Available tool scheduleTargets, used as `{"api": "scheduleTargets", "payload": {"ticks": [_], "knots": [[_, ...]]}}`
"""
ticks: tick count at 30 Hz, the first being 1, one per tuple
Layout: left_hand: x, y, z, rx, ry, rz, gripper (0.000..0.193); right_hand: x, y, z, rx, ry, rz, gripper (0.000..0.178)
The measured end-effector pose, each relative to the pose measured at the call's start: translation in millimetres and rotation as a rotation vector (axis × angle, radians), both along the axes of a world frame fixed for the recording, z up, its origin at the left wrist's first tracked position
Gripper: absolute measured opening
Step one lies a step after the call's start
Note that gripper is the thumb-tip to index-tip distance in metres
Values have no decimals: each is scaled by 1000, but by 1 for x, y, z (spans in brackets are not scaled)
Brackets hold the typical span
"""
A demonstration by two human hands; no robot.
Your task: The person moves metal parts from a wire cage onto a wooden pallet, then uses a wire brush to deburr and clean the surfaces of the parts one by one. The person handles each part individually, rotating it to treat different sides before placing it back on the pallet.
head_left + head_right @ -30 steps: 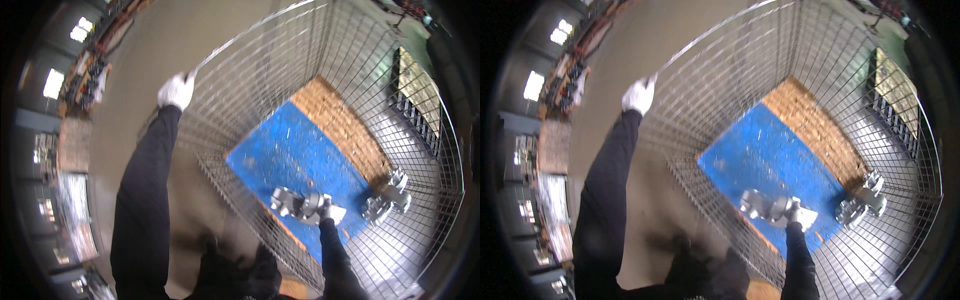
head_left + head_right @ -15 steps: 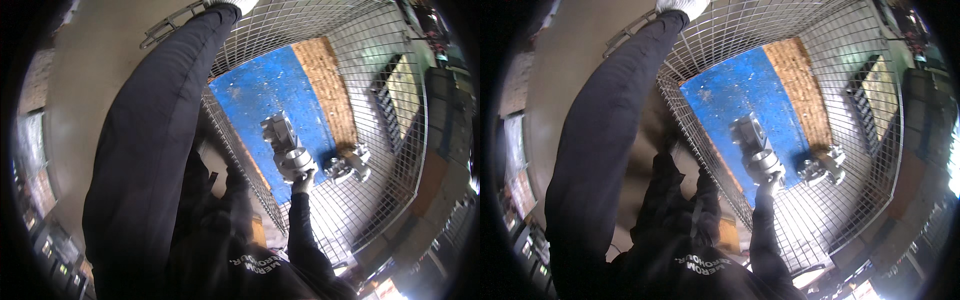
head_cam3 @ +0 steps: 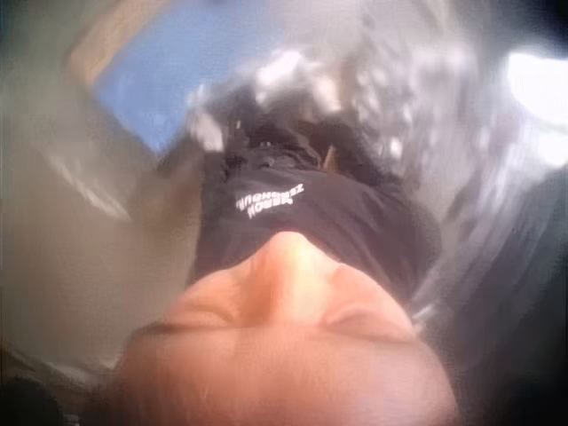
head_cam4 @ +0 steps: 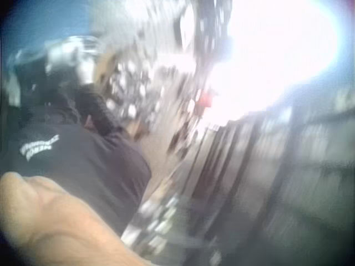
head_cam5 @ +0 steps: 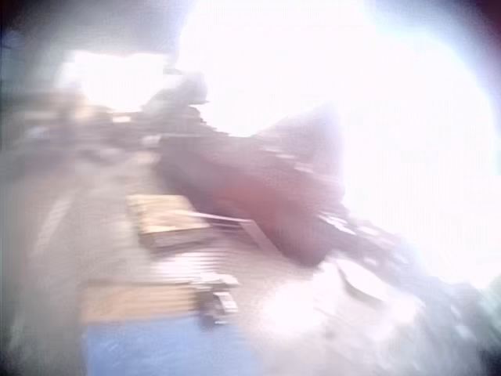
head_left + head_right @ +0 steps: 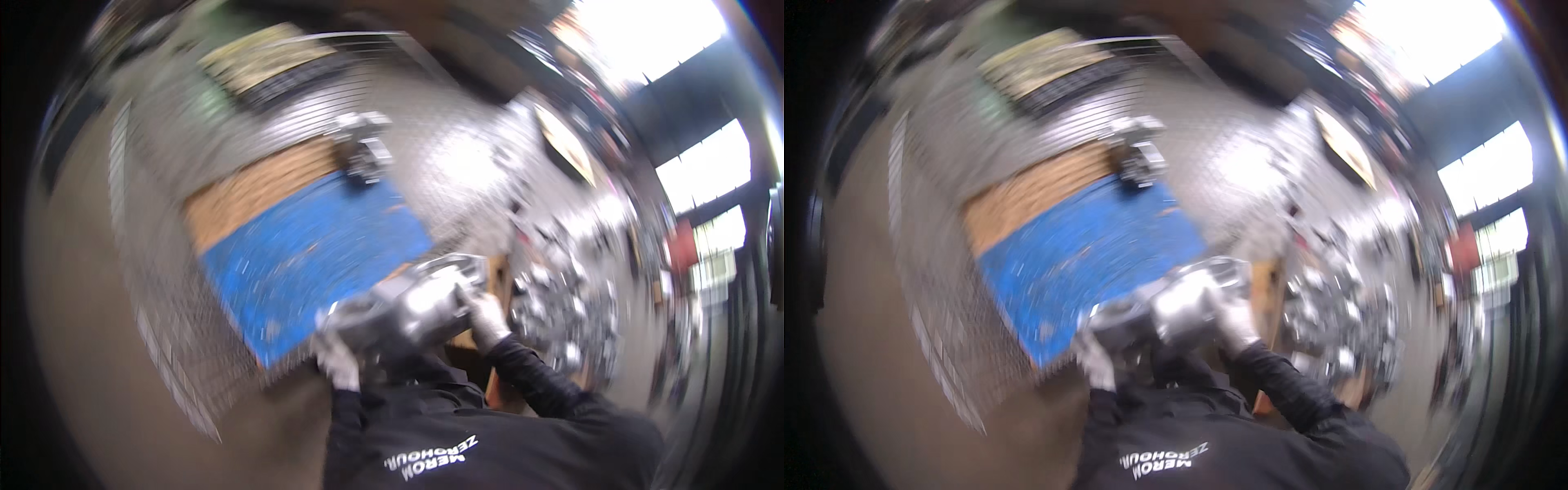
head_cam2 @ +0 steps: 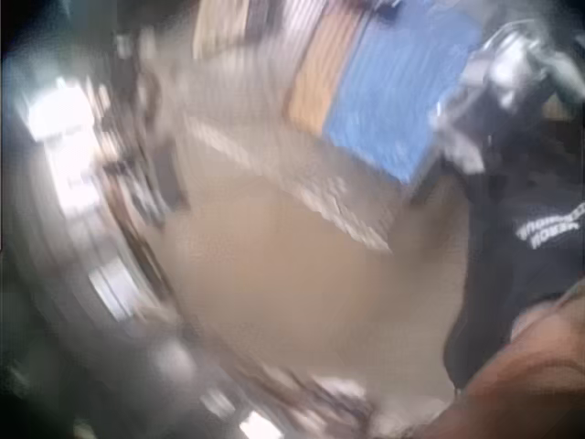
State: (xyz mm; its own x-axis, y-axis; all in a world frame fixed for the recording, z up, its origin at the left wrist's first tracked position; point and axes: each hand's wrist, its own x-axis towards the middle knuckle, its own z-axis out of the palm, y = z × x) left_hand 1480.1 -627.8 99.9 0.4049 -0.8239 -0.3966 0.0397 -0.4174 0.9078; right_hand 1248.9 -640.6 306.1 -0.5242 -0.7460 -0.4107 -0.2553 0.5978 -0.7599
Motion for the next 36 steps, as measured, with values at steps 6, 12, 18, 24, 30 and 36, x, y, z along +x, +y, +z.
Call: {"api": "scheduleTargets", "payload": {"ticks": [6,12,18,24,30,36], "knots": [[3,113,-23,186,24,-244,60,-4,141,-26,228,-93,-138,69],[-36,183,-47,204,-238,-661,57,-30,331,-70,119,-419,-705,53],[-160,267,-34,65,-196,-988,58,-81,525,-114,-208,-518,-1165,45],[-333,398,-7,133,-327,-1426,56,-141,693,-119,-404,-444,-1598,35],[-461,528,-53,31,-270,-1880,44,-213,832,-100,-482,-176,-1793,31],[-588,650,-46,-186,-265,-2207,73,-309,920,-57,-239,21,-1825,42]]}}
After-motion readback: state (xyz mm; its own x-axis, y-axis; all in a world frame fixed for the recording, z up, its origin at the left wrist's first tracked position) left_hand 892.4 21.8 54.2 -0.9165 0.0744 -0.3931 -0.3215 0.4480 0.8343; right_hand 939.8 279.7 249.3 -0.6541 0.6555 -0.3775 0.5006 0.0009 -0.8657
